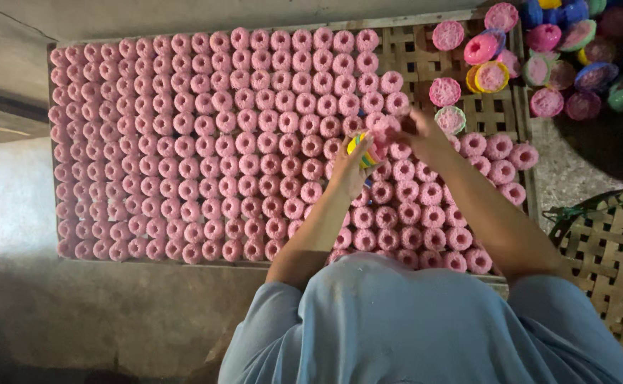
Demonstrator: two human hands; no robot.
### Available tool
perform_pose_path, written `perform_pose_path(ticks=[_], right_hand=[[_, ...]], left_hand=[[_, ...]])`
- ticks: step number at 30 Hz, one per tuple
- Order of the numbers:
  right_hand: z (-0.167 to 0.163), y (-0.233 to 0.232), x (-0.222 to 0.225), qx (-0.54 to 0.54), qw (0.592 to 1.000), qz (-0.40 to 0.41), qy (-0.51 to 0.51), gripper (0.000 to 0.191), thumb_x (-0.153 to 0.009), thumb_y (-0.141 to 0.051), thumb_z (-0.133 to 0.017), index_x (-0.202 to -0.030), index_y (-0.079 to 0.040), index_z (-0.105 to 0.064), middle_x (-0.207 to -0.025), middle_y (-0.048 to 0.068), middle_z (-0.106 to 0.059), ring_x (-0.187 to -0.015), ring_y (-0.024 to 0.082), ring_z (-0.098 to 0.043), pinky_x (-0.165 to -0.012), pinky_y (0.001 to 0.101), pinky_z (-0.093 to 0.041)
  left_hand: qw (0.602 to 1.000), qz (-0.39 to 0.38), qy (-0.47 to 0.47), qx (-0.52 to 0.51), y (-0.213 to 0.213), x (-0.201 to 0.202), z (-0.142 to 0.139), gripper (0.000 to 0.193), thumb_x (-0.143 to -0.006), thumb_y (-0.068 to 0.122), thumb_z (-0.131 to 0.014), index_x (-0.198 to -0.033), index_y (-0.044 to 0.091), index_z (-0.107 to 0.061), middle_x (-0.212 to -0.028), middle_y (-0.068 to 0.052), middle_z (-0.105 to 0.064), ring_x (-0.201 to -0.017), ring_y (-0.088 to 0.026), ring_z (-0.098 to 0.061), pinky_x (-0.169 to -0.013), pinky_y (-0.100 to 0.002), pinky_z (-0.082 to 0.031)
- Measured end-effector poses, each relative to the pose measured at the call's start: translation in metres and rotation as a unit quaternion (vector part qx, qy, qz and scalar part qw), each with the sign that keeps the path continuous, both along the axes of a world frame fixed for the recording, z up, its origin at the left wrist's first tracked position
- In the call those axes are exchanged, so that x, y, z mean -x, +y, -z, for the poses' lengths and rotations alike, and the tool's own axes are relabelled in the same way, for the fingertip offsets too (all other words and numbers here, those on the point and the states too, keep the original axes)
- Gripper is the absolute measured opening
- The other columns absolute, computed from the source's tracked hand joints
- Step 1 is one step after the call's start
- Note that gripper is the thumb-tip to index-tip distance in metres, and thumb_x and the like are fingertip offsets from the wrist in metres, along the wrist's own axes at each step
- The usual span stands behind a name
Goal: The person repeatedly picks small pink ring-shaped items from a tray and places them into colorful plastic molds. They then transfer the filled molds into a green bucket. The process is continuous and repetitive throughout the clip.
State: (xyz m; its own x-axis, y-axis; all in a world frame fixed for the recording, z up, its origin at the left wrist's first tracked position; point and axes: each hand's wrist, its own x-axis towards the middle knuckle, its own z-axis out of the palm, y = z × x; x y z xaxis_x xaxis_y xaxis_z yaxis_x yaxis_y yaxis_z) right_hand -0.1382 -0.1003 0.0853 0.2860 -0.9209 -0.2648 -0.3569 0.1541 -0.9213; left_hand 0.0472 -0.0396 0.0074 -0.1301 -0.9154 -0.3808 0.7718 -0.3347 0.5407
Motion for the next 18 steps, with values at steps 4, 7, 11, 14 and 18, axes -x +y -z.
perform_pose_path(ticks=[4,7,11,14,18], right_hand=[[0.000,-0.075,0.000,0.134,0.987,0.041,-0.076,0.032,-0.095,-0.005,-0.071,-0.123,-0.006,-0.056,-0.108,0.007,-0.065,-0.093,0.019,-0.067,-0.084,0.0340,-0.060],[-0.003,-0.130,-0.009,0.311,0.934,0.092,0.149,0.033,-0.091,-0.013,-0.078,-0.117,-0.004,-0.060,-0.108,0.013,-0.070,-0.096,0.029,-0.070,-0.083,0.0400,-0.057],[-0.007,-0.165,-0.028,0.296,0.930,0.077,0.205,0.026,-0.098,-0.025,-0.073,-0.113,-0.006,-0.064,-0.106,0.015,-0.074,-0.100,0.034,-0.072,-0.086,0.0443,-0.055],[-0.004,-0.169,-0.036,0.241,0.932,0.052,0.267,0.022,-0.094,-0.022,-0.073,-0.108,-0.006,-0.068,-0.098,0.017,-0.072,-0.094,0.038,-0.069,-0.083,0.0470,-0.055],[-0.002,-0.174,-0.039,0.299,0.910,-0.056,0.283,0.021,-0.092,-0.023,-0.075,-0.105,-0.006,-0.073,-0.116,0.024,-0.068,-0.108,0.039,-0.066,-0.095,0.0469,-0.054]], left_hand=[[0.999,-0.038,0.007,-0.022,-0.007,-0.006,0.002,0.043,-0.088,0.027,-0.079,-0.123,0.019,-0.056,-0.116,-0.002,-0.062,-0.102,-0.020,-0.064,-0.082,-0.049,-0.063],[0.998,-0.056,-0.009,-0.027,-0.003,-0.015,-0.001,0.044,-0.089,0.027,-0.079,-0.125,0.018,-0.055,-0.120,-0.004,-0.060,-0.107,-0.020,-0.063,-0.087,-0.052,-0.063],[0.997,-0.066,-0.011,-0.047,0.001,-0.027,0.003,0.047,-0.087,0.026,-0.077,-0.127,0.020,-0.053,-0.123,-0.004,-0.060,-0.109,-0.019,-0.064,-0.089,-0.052,-0.062],[0.998,-0.060,-0.013,-0.030,0.000,-0.035,0.014,0.048,-0.091,0.029,-0.075,-0.132,0.015,-0.054,-0.120,-0.008,-0.062,-0.104,-0.021,-0.066,-0.087,-0.050,-0.062],[0.997,-0.071,-0.016,-0.015,-0.002,-0.032,0.027,0.046,-0.096,0.029,-0.074,-0.133,0.011,-0.054,-0.112,-0.007,-0.062,-0.097,-0.020,-0.065,-0.082,-0.046,-0.063]])
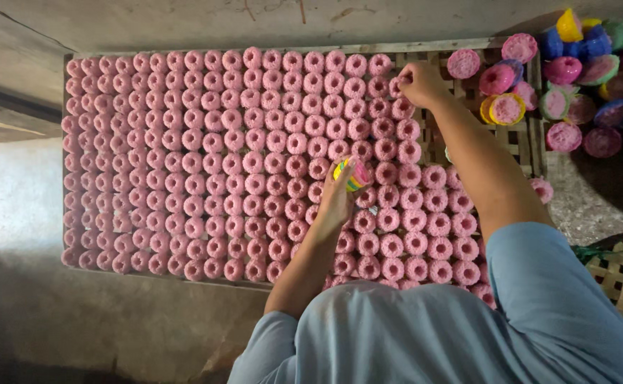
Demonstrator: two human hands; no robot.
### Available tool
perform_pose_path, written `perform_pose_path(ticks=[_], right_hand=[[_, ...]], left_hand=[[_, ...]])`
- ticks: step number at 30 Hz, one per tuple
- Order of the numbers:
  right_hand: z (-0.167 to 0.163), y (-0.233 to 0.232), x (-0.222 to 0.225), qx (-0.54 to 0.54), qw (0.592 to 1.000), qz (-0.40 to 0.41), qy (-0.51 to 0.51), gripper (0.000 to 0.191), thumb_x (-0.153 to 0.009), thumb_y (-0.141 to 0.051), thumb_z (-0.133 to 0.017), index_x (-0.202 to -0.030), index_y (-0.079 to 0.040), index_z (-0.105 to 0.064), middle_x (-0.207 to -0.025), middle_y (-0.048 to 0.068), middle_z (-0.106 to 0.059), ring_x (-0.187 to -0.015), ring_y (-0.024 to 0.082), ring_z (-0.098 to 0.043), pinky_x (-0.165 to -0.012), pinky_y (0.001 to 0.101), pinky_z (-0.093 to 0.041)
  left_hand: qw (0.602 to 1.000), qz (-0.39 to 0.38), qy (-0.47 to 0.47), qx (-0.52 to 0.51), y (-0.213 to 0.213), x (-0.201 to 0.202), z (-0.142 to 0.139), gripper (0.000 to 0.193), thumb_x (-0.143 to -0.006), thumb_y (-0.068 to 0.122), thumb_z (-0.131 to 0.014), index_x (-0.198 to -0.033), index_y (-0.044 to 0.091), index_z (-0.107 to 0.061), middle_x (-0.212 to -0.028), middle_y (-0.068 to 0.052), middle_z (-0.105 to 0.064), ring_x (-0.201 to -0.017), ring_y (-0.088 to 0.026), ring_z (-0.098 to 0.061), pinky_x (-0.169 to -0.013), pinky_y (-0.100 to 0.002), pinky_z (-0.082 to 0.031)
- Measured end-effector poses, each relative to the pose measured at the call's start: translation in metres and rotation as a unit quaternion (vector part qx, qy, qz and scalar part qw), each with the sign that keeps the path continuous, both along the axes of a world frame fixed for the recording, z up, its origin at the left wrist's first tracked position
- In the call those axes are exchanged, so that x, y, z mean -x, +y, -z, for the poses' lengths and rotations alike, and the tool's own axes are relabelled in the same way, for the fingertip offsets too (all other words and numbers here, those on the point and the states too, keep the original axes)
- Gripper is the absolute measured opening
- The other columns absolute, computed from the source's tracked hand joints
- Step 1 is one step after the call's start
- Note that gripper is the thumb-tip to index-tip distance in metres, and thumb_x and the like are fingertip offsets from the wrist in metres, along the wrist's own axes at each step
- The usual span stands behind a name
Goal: The person repeatedly picks small pink ring-shaped items from a tray and places them into colorful plastic molds. They then transfer the filled molds into a green bucket. The process is continuous and repetitive throughout the clip.
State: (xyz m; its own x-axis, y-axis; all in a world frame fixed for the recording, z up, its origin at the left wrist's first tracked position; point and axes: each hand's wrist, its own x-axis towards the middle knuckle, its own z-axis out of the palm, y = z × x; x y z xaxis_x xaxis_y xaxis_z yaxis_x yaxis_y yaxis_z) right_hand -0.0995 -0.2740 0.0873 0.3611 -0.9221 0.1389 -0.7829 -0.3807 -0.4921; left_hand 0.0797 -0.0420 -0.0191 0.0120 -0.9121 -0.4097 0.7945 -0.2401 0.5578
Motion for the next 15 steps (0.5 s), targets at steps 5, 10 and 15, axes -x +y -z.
perform_pose_path(ticks=[5,10,15], right_hand=[[-0.004,-0.014,0.020,0.108,0.987,0.039,0.116,0.043,-0.092,-0.032,-0.081,-0.121,-0.003,-0.069,-0.133,0.029,-0.057,-0.125,0.046,-0.052,-0.099,0.0564,-0.047],[-0.015,-0.018,0.065,-0.021,0.962,0.173,0.209,0.054,-0.080,-0.015,-0.076,-0.132,-0.010,-0.064,-0.136,0.029,-0.054,-0.124,0.050,-0.048,-0.093,0.0570,-0.047],[-0.032,0.032,0.047,-0.135,0.986,0.036,-0.089,0.073,-0.087,-0.027,-0.083,-0.150,-0.011,-0.049,-0.124,0.011,-0.069,-0.113,0.023,-0.067,-0.102,0.0383,-0.055]], left_hand=[[1.000,0.011,0.009,0.007,-0.002,0.005,0.000,0.043,-0.095,0.029,-0.074,-0.129,0.013,-0.054,-0.110,-0.006,-0.064,-0.096,-0.020,-0.067,-0.082,-0.046,-0.062],[0.997,0.017,0.058,0.038,-0.004,0.001,-0.007,0.048,-0.096,0.031,-0.075,-0.134,0.012,-0.051,-0.117,-0.008,-0.062,-0.103,-0.021,-0.065,-0.093,-0.049,-0.058],[0.994,0.013,0.106,0.019,-0.009,0.004,-0.009,0.054,-0.093,0.033,-0.074,-0.137,0.012,-0.051,-0.128,-0.010,-0.063,-0.117,-0.026,-0.064,-0.103,-0.051,-0.057]])
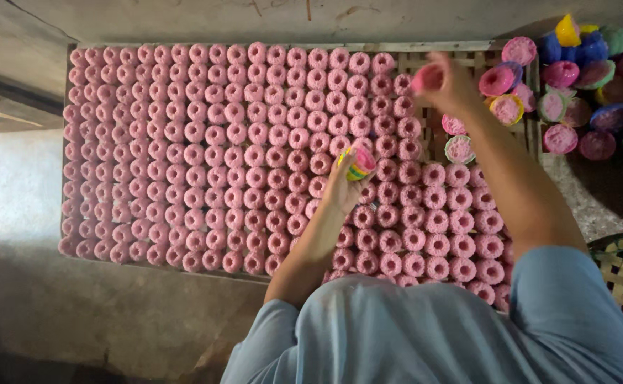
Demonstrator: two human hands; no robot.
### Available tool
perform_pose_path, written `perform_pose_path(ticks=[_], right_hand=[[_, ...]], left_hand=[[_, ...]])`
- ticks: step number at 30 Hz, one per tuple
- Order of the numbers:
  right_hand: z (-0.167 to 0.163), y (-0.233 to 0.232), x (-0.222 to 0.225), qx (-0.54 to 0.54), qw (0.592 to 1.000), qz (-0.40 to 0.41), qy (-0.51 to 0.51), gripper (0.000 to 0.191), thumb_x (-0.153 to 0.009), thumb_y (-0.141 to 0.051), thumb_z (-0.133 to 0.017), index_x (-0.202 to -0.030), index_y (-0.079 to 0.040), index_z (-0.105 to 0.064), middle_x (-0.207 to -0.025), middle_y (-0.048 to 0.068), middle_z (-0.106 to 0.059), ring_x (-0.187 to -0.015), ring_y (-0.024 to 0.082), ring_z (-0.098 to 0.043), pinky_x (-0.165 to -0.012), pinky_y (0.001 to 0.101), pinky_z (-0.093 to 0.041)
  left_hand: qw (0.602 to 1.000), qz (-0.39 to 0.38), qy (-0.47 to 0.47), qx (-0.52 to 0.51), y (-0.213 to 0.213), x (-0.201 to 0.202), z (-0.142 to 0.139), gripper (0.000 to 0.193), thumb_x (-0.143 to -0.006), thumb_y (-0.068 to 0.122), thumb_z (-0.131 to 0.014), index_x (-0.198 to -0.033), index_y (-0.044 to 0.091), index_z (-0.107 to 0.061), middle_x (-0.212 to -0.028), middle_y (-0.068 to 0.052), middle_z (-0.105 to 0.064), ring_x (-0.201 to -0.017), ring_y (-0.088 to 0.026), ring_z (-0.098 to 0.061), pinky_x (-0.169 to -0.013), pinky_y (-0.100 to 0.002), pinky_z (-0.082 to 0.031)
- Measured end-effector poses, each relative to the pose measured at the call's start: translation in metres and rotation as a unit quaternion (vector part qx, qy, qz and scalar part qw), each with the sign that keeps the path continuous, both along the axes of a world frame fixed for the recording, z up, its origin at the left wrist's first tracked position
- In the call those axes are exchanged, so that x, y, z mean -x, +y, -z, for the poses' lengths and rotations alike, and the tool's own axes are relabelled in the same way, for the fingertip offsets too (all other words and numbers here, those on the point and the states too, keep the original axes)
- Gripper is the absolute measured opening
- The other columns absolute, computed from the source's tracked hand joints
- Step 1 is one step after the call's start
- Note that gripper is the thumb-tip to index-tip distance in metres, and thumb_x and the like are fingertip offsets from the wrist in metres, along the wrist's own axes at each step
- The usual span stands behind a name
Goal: The person repeatedly picks small pink ring-shaped items from a tray and places them into colorful plastic molds. They then transfer the filled molds into a green bucket. The process is continuous and repetitive throughout the clip.
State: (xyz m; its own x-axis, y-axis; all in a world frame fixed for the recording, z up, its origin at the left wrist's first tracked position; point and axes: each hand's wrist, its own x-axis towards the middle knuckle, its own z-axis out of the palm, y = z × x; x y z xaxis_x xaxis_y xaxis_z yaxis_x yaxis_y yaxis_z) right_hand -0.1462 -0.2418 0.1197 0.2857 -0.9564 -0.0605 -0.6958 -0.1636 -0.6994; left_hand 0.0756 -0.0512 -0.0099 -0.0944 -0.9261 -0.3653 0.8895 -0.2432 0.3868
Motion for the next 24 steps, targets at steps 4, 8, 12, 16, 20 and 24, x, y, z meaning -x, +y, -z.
perform_pose_path(ticks=[4,8,12,16,20,24], right_hand=[[-0.036,0.097,-0.027,0.044,0.969,-0.224,-0.095,0.064,-0.077,-0.029,-0.090,-0.132,-0.012,-0.063,-0.129,0.012,-0.064,-0.119,0.022,-0.065,-0.107,0.0372,-0.055],[-0.069,0.156,-0.040,0.088,0.958,-0.266,-0.064,0.064,-0.074,-0.027,-0.089,-0.132,-0.012,-0.064,-0.138,0.007,-0.064,-0.129,0.029,-0.062,-0.110,0.0417,-0.050],[-0.086,0.170,-0.039,0.155,0.947,-0.277,-0.053,0.044,-0.082,-0.023,-0.088,-0.122,-0.012,-0.071,-0.147,0.005,-0.060,-0.140,0.030,-0.055,-0.117,0.0434,-0.047],[-0.082,0.181,-0.039,0.241,0.944,-0.224,0.003,0.031,-0.079,-0.010,-0.083,-0.110,-0.010,-0.076,-0.147,0.008,-0.061,-0.144,0.030,-0.048,-0.121,0.0471,-0.044],[-0.056,0.183,-0.041,0.265,0.942,-0.206,0.005,0.023,-0.075,-0.010,-0.084,-0.095,-0.007,-0.073,-0.130,0.007,-0.064,-0.131,0.027,-0.052,-0.114,0.0466,-0.045],[-0.015,0.163,-0.029,0.057,0.951,-0.135,-0.273,0.015,-0.085,-0.007,-0.077,-0.099,-0.005,-0.073,-0.130,0.005,-0.058,-0.126,0.021,-0.052,-0.104,0.0362,-0.050]], left_hand=[[0.988,0.031,0.129,0.074,-0.003,0.009,0.001,0.051,-0.097,0.031,-0.072,-0.137,0.006,-0.051,-0.131,-0.011,-0.061,-0.122,-0.028,-0.063,-0.106,-0.054,-0.057],[0.974,0.070,0.195,0.093,0.007,0.013,-0.008,0.056,-0.105,0.030,-0.070,-0.145,-0.002,-0.049,-0.136,-0.018,-0.062,-0.123,-0.029,-0.064,-0.100,-0.045,-0.059],[0.972,0.107,0.135,0.159,0.020,0.014,-0.032,0.054,-0.100,0.027,-0.070,-0.144,0.003,-0.048,-0.129,-0.015,-0.065,-0.116,-0.028,-0.068,-0.096,-0.043,-0.063],[0.984,0.114,-0.003,0.135,0.024,0.016,-0.054,0.048,-0.098,0.022,-0.074,-0.138,0.009,-0.049,-0.122,-0.013,-0.064,-0.107,-0.026,-0.069,-0.090,-0.044,-0.065],[0.985,0.106,-0.030,0.134,0.026,0.011,-0.061,0.053,-0.096,0.021,-0.081,-0.138,0.012,-0.051,-0.119,-0.014,-0.063,-0.102,-0.027,-0.068,-0.089,-0.044,-0.064],[0.995,0.060,-0.042,0.072,0.020,0.007,-0.059,0.064,-0.084,0.022,-0.084,-0.137,0.015,-0.048,-0.124,-0.012,-0.063,-0.108,-0.026,-0.070,-0.090,-0.043,-0.065]])
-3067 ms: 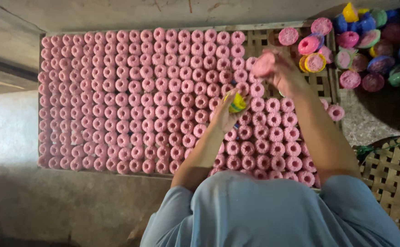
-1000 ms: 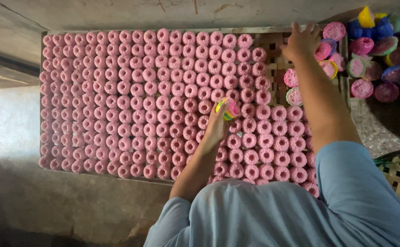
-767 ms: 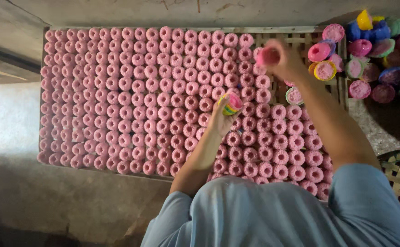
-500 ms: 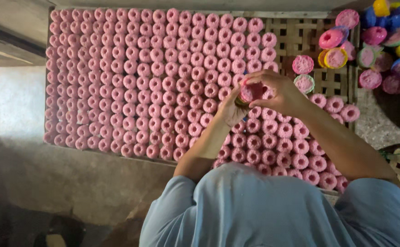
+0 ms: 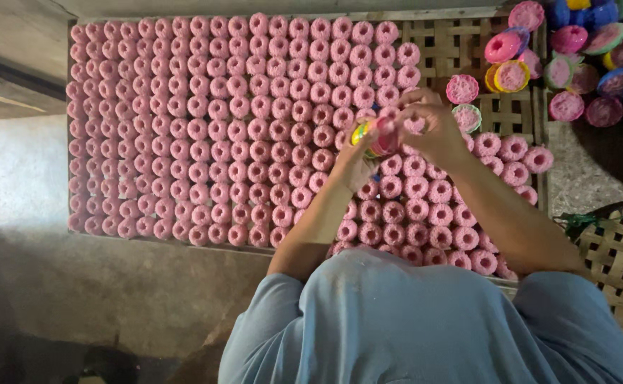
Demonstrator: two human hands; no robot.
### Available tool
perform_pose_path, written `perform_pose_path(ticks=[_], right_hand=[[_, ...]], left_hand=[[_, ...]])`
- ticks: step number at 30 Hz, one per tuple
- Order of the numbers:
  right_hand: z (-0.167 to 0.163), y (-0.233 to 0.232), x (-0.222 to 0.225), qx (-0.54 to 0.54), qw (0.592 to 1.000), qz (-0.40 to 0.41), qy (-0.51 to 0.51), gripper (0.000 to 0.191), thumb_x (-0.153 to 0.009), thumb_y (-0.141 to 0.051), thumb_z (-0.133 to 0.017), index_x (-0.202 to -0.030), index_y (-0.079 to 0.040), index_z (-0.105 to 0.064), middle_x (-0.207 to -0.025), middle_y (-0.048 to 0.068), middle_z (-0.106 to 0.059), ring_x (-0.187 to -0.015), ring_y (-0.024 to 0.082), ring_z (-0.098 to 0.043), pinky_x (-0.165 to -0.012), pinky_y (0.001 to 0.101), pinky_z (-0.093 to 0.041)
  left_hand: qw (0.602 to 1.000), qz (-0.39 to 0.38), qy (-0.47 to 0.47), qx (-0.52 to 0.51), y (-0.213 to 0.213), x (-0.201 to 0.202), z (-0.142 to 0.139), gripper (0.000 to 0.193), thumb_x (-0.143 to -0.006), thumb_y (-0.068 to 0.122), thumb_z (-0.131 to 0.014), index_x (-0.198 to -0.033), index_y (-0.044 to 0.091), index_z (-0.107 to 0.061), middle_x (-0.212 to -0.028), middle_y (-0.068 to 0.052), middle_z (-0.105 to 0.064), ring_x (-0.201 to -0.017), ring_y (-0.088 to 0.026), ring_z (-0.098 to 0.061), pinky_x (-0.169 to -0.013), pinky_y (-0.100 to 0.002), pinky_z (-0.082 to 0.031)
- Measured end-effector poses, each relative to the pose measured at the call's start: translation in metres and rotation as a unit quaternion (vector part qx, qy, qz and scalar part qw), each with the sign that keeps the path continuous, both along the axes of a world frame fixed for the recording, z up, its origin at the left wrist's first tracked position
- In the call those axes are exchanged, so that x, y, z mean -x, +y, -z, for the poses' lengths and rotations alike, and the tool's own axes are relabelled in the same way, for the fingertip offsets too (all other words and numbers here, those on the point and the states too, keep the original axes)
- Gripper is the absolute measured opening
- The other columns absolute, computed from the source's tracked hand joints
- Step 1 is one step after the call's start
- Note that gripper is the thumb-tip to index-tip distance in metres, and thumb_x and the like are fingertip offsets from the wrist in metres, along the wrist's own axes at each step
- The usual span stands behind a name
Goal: The person repeatedly picks small pink ring-shaped items from a tray and places them into colorful plastic molds. They then transfer the filled molds into a green bucket. The process is continuous and repetitive throughout the clip.
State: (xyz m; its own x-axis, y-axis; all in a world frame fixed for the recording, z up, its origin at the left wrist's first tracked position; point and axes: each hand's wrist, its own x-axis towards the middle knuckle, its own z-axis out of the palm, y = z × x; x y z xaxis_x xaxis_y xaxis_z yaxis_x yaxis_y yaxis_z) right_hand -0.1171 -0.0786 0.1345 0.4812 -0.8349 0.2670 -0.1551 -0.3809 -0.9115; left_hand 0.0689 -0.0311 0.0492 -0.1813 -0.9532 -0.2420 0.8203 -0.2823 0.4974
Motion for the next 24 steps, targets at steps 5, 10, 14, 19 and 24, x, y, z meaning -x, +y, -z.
perform_pose_path(ticks=[5,10,14,19,24], right_hand=[[0.048,-0.018,0.018,-0.345,0.913,0.057,-0.208,0.022,-0.094,-0.008,-0.065,-0.115,-0.003,-0.071,-0.117,0.011,-0.070,-0.108,0.022,-0.066,-0.099,0.0329,-0.056],[0.063,-0.029,0.021,-0.485,0.838,0.048,-0.247,0.026,-0.103,-0.019,-0.059,-0.120,0.001,-0.065,-0.116,0.010,-0.072,-0.104,0.022,-0.071,-0.093,0.0366,-0.060],[0.058,-0.083,0.018,-0.251,0.956,0.141,0.065,0.023,-0.098,-0.010,-0.066,-0.120,-0.007,-0.061,-0.110,0.008,-0.069,-0.093,0.015,-0.068,-0.083,0.0305,-0.059],[0.044,-0.195,0.009,0.031,0.959,0.273,0.073,0.028,-0.093,-0.010,-0.078,-0.113,-0.001,-0.061,-0.100,0.011,-0.073,-0.089,0.021,-0.072,-0.076,0.0351,-0.059],[0.035,-0.236,-0.015,0.074,0.932,0.293,0.198,0.018,-0.092,-0.013,-0.077,-0.105,-0.005,-0.068,-0.098,0.014,-0.075,-0.088,0.029,-0.074,-0.078,0.0404,-0.058]], left_hand=[[0.999,-0.034,-0.007,0.000,-0.009,-0.005,0.011,0.069,-0.081,0.025,-0.087,-0.136,0.015,-0.047,-0.127,-0.012,-0.063,-0.111,-0.028,-0.068,-0.088,-0.049,-0.064],[0.998,-0.043,-0.033,-0.014,-0.014,0.003,0.033,0.061,-0.084,0.025,-0.088,-0.131,0.014,-0.050,-0.127,-0.009,-0.060,-0.109,-0.027,-0.067,-0.084,-0.052,-0.064],[0.996,-0.053,-0.041,-0.051,-0.021,0.003,0.048,0.052,-0.086,0.024,-0.084,-0.127,0.015,-0.053,-0.125,-0.010,-0.061,-0.107,-0.027,-0.068,-0.084,-0.050,-0.065],[0.994,-0.074,-0.039,-0.069,-0.019,-0.009,0.060,0.046,-0.088,0.022,-0.078,-0.126,0.017,-0.052,-0.118,-0.004,-0.064,-0.103,-0.021,-0.070,-0.085,-0.049,-0.066],[0.993,-0.108,-0.040,-0.024,-0.015,-0.016,0.064,0.045,-0.093,0.018,-0.077,-0.129,0.015,-0.050,-0.114,-0.007,-0.063,-0.098,-0.020,-0.069,-0.084,-0.048,-0.064]])
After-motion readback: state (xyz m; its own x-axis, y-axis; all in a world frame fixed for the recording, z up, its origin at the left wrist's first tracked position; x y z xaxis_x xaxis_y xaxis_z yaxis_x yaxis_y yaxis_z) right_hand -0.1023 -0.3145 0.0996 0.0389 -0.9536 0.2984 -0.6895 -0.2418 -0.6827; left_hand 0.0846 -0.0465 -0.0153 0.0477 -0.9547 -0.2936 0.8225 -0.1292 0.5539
